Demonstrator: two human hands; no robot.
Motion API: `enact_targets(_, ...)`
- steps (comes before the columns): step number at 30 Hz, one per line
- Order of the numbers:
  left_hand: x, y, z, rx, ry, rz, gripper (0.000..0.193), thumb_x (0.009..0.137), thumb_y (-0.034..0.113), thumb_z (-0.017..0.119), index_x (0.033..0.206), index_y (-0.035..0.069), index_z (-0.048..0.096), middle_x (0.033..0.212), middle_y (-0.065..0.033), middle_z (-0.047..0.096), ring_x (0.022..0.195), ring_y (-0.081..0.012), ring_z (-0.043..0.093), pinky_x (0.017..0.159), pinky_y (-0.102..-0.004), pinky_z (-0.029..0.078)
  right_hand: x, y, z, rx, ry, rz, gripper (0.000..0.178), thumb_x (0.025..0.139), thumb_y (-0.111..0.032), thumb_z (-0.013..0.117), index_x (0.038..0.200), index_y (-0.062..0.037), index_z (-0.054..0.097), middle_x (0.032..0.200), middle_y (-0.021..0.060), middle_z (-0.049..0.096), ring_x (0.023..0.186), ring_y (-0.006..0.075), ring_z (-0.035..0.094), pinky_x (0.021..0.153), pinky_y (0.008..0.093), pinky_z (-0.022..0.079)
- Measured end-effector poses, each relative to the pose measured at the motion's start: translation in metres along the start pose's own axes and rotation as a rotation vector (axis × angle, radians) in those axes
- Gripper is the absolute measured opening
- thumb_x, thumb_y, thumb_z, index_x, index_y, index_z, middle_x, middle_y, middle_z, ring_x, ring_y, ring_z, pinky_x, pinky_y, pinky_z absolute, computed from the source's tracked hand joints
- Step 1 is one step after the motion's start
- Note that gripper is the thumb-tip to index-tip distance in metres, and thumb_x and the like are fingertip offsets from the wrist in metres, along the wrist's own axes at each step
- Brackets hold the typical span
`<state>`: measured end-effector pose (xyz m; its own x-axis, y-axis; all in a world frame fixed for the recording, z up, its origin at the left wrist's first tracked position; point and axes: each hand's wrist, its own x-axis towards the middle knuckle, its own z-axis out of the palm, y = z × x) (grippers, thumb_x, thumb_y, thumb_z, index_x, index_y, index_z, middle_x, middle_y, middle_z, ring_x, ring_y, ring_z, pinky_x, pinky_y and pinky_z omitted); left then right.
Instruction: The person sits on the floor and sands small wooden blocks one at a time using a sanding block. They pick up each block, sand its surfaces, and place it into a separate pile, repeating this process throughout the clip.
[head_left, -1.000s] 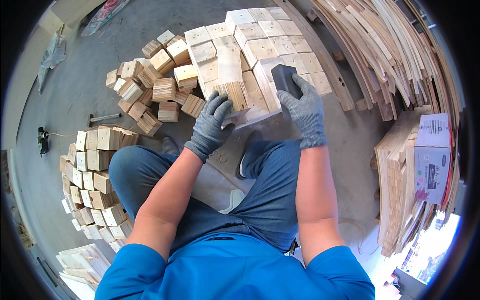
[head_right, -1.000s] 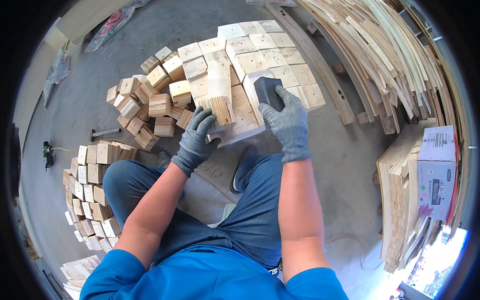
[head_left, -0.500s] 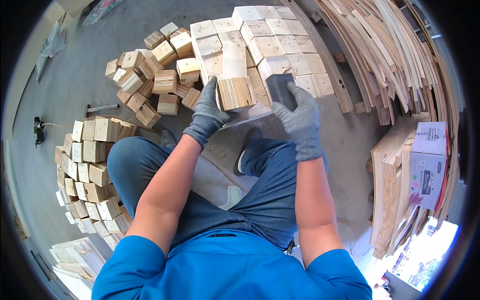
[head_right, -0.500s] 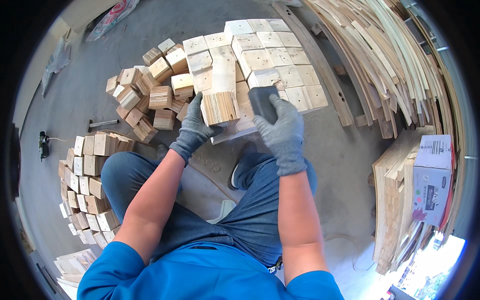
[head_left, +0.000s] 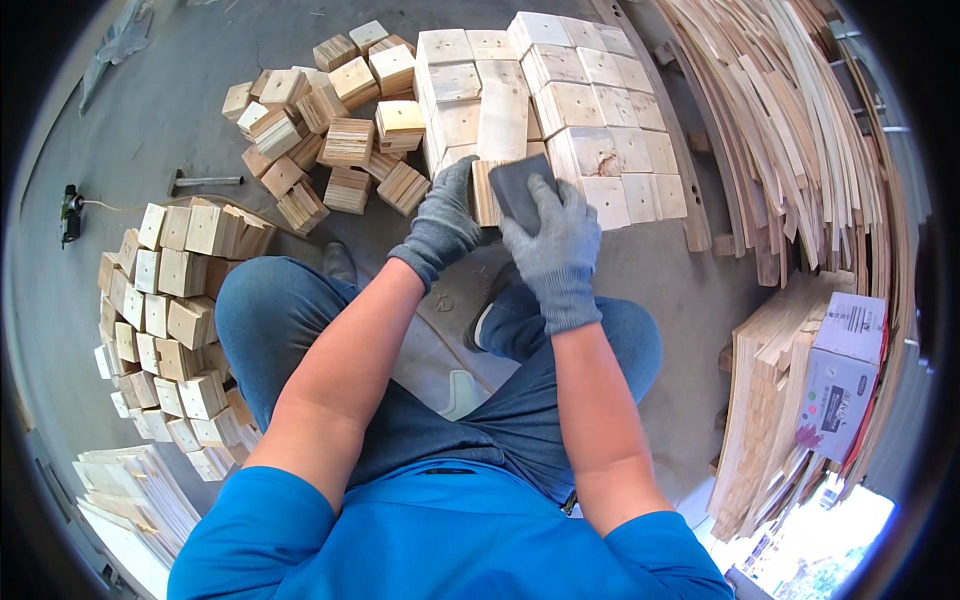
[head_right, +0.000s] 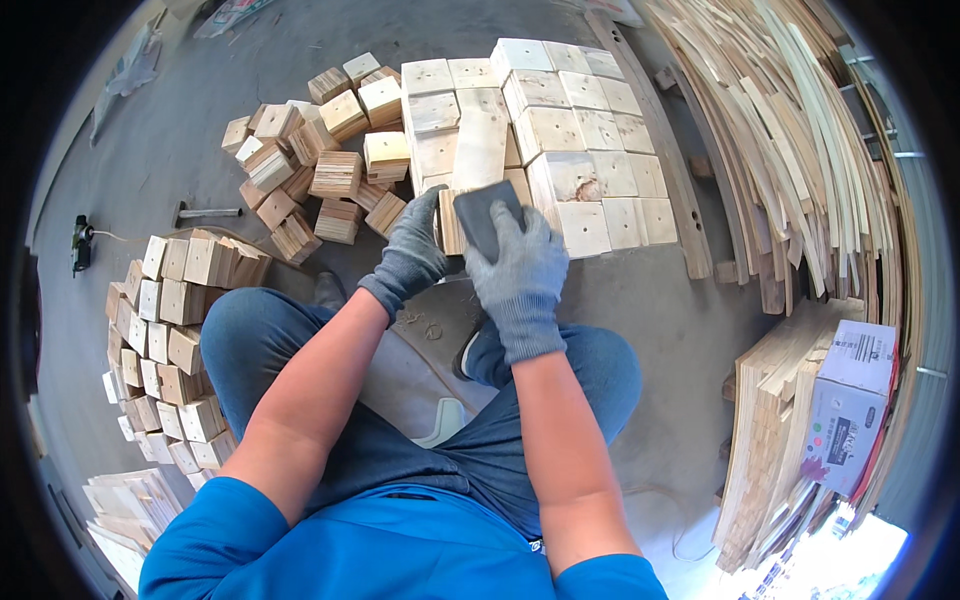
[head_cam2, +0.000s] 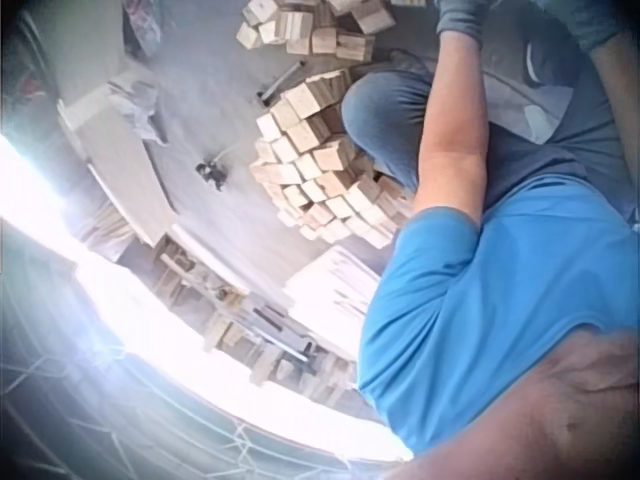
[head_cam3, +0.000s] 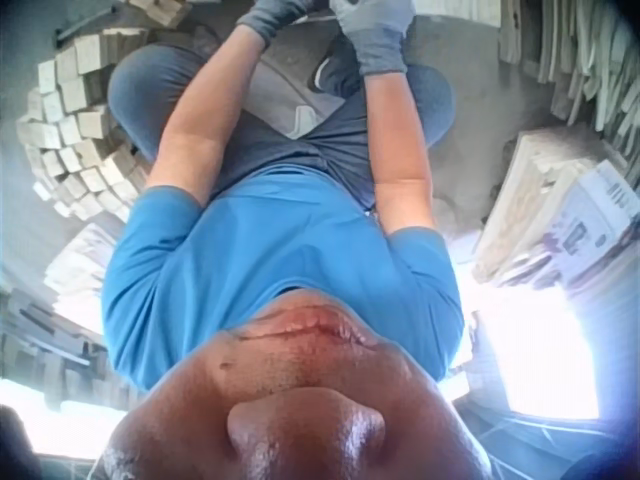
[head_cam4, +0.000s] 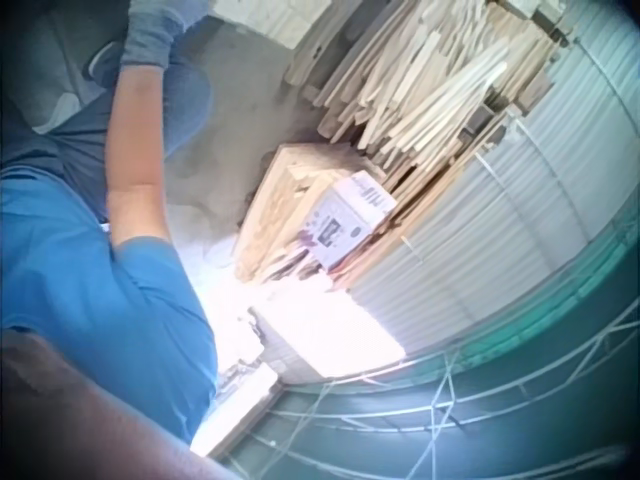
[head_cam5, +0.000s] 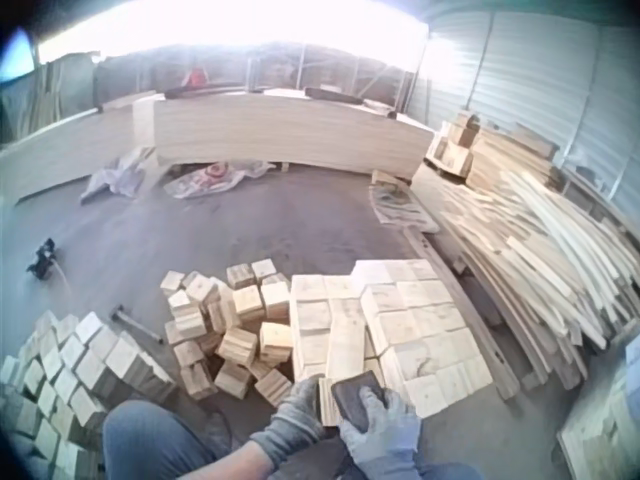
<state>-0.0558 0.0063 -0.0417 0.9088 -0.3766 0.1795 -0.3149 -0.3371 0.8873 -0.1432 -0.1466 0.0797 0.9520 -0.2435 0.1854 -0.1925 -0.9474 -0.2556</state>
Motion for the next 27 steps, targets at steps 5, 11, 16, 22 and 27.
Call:
enact_targets(5, 0.002, 0.008, -0.002, -0.041, -0.022, -0.037, 0.114, 0.061, 0.027, 0.102, 0.157, 0.006, 0.044, 0.147, -0.0227, 0.056, 0.137, -0.0417, 0.057, 0.119, -0.0453, 0.048, 0.076, -0.003, 0.011, -0.005, 0.024, 0.101, 0.071, 0.082, -0.041, 0.088, 0.144, -0.0121, 0.070, 0.139, 0.0253, 0.066, 0.127, 0.0436, 0.063, 0.110, 0.0523, 0.051)
enact_targets(11, 0.002, 0.013, -0.005, -0.042, -0.051, -0.057, 0.115, 0.061, 0.031, 0.104, 0.156, 0.002, 0.045, 0.147, -0.0240, 0.055, 0.135, -0.0407, 0.058, 0.119, -0.0447, 0.047, 0.059, 0.001, 0.009, -0.002, 0.011, 0.117, 0.071, 0.083, -0.040, 0.087, 0.146, -0.0120, 0.068, 0.141, 0.0261, 0.064, 0.129, 0.0449, 0.061, 0.112, 0.0534, 0.050)
enact_targets(16, 0.004, 0.017, -0.009, -0.035, -0.079, -0.092, 0.117, 0.061, 0.024, 0.104, 0.158, 0.003, 0.041, 0.149, -0.0246, 0.053, 0.139, -0.0414, 0.055, 0.122, -0.0444, 0.045, -0.037, -0.002, -0.012, -0.009, -0.026, 0.127, 0.072, 0.083, -0.038, 0.087, 0.148, -0.0153, 0.066, 0.149, 0.0265, 0.057, 0.131, 0.0475, 0.057, 0.112, 0.0569, 0.048)
enact_targets(22, 0.006, 0.017, -0.006, -0.023, -0.100, -0.120, 0.119, 0.060, 0.025, 0.105, 0.159, 0.005, 0.041, 0.150, -0.0246, 0.053, 0.139, -0.0409, 0.056, 0.121, -0.0449, 0.046, -0.060, 0.001, -0.013, -0.006, 0.008, 0.102, 0.072, 0.082, -0.036, 0.089, 0.146, -0.0143, 0.068, 0.148, 0.0266, 0.057, 0.131, 0.0479, 0.056, 0.111, 0.0577, 0.048)
enact_targets(27, 0.002, 0.005, -0.003, -0.018, -0.041, -0.079, 0.118, 0.061, 0.030, 0.104, 0.158, 0.005, 0.041, 0.148, -0.0236, 0.053, 0.137, -0.0400, 0.056, 0.120, -0.0444, 0.047, 0.019, -0.004, 0.003, 0.003, 0.037, 0.117, 0.069, 0.082, -0.038, 0.088, 0.142, -0.0080, 0.069, 0.144, 0.0261, 0.064, 0.136, 0.0434, 0.058, 0.117, 0.0526, 0.046)
